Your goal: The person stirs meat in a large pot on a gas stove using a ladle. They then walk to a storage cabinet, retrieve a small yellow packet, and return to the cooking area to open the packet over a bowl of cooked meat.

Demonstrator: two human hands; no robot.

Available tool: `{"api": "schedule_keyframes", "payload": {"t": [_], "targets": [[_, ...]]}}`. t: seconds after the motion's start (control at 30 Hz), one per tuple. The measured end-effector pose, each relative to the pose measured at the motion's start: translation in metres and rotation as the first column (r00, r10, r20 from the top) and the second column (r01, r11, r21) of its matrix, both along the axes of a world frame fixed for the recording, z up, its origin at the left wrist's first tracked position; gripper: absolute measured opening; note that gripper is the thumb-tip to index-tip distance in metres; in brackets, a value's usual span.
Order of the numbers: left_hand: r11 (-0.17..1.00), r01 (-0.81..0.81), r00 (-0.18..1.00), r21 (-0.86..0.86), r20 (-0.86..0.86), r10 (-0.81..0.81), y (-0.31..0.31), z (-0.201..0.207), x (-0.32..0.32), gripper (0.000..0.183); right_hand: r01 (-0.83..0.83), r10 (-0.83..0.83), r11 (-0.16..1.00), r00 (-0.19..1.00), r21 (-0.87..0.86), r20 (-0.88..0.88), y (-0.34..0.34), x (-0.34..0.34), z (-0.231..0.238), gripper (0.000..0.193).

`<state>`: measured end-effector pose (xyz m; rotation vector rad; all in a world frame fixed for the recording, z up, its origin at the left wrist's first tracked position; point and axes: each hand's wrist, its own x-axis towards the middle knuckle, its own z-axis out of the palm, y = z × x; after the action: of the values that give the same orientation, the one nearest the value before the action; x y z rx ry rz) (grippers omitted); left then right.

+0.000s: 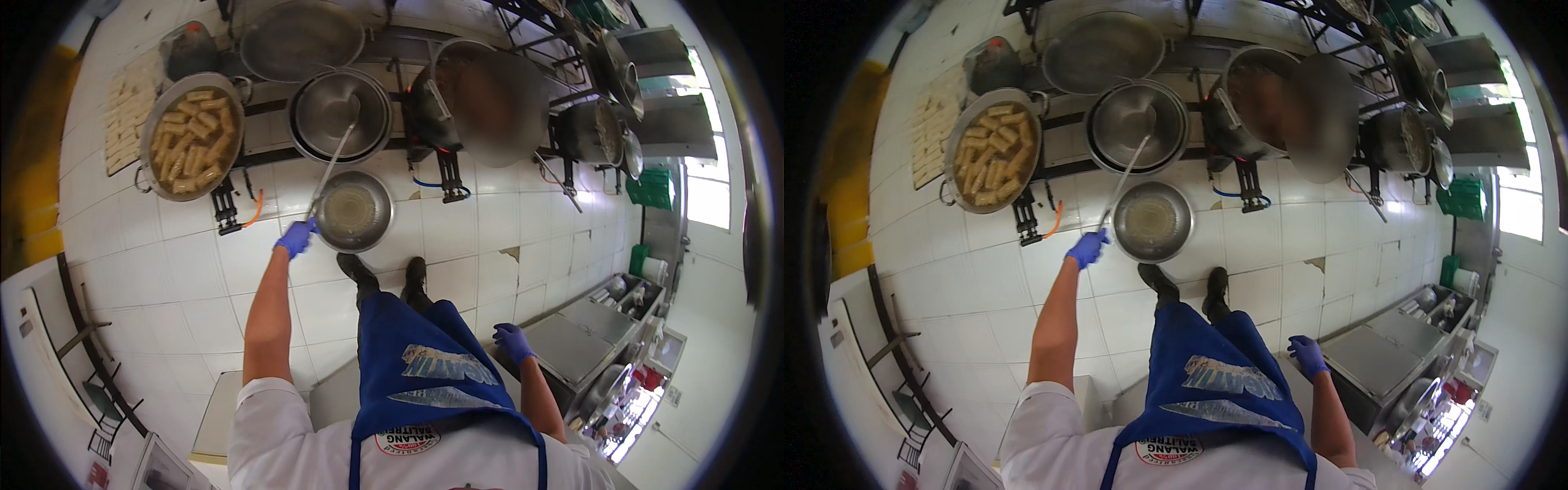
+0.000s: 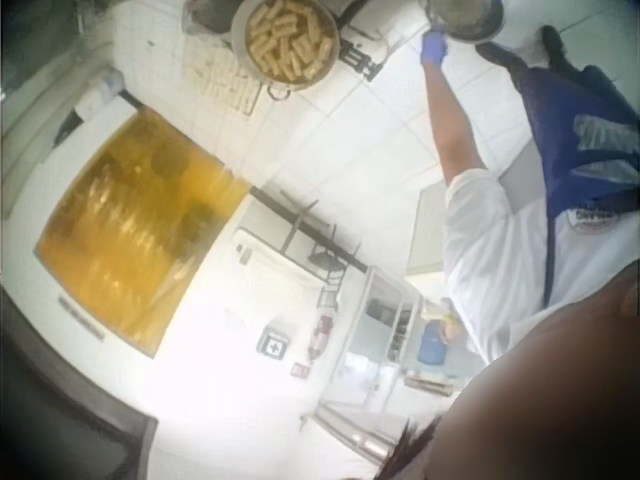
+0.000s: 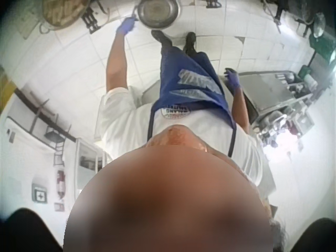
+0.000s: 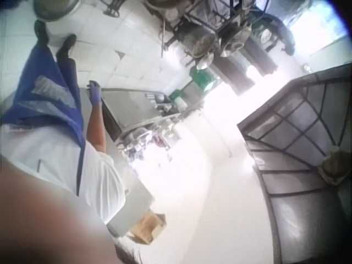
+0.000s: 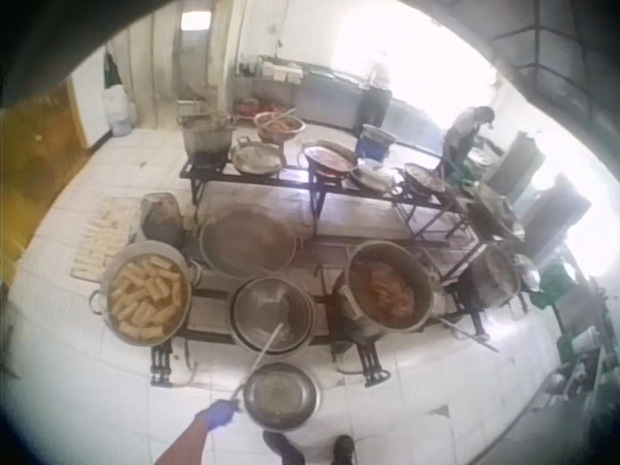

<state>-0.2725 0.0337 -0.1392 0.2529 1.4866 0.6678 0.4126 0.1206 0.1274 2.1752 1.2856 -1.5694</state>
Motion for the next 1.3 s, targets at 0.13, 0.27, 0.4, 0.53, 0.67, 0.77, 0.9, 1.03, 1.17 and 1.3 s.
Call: {"api": "schedule_keyframes", "payload": {"t": [0.13,0.27,0.4,0.53,0.67,0.77,0.9,1.03,1.17,1.3], "targets": [[0.997,-0.027,0.986,0.076,0.168,0.014,0.008,0.077,0.060,0.039,-0.203,0.217,0.949,0.976,0.241,-0.029,0.035,-0.052,-0.036,0.026],[0.891,0.286,0.658,0.352,-0.749,0.085,-0.027,0.052,0.143,0.047,-0.259,0.361,0.924,0.835,0.282,-0.416,0.087,-0.222,-0.050,0.033],[0.945,0.015,0.733,0.326,-0.646,0.211,-0.002,0.237,0.199,0.042,-0.283,0.479,0.863,0.724,0.419,-0.497,0.059,-0.374,-0.016,0.074],[0.900,0.119,0.754,0.419,-0.628,0.193,0.022,0.312,0.222,0.034,-0.138,0.326,0.935,0.701,0.327,-0.635,0.068,-0.428,0.031,0.067],[0.819,0.271,0.900,0.505,-0.435,-0.030,0.025,0.350,0.202,0.041,0.007,0.467,0.717,0.738,0.697,-0.488,0.137,-0.398,0.059,0.047],[0.847,0.068,0.907,0.526,-0.387,0.167,0.010,0.319,0.177,0.052,-0.013,0.659,0.399,0.699,0.917,-0.277,0.207,-0.344,0.057,0.047],[0.939,0.225,0.545,0.260,-0.833,0.100,-0.034,0.246,0.147,0.043,-0.117,0.445,0.740,0.823,0.662,-0.352,0.227,-0.255,0.133,0.059],[0.941,-0.281,0.754,0.188,-0.563,0.337,-0.090,0.175,0.153,0.035,-0.105,0.530,0.551,0.810,0.828,-0.249,0.243,-0.193,0.102,0.063],[0.843,-0.528,0.824,-0.099,-0.301,0.481,-0.114,0.152,0.203,0.032,-0.283,0.530,0.588,0.843,0.758,-0.097,0.299,-0.127,0.075,0.062],[0.818,-0.473,0.879,-0.326,-0.231,0.416,-0.140,0.143,0.267,0.031,-0.314,0.471,0.589,0.882,0.744,-0.001,0.337,-0.105,0.053,0.060]]}}
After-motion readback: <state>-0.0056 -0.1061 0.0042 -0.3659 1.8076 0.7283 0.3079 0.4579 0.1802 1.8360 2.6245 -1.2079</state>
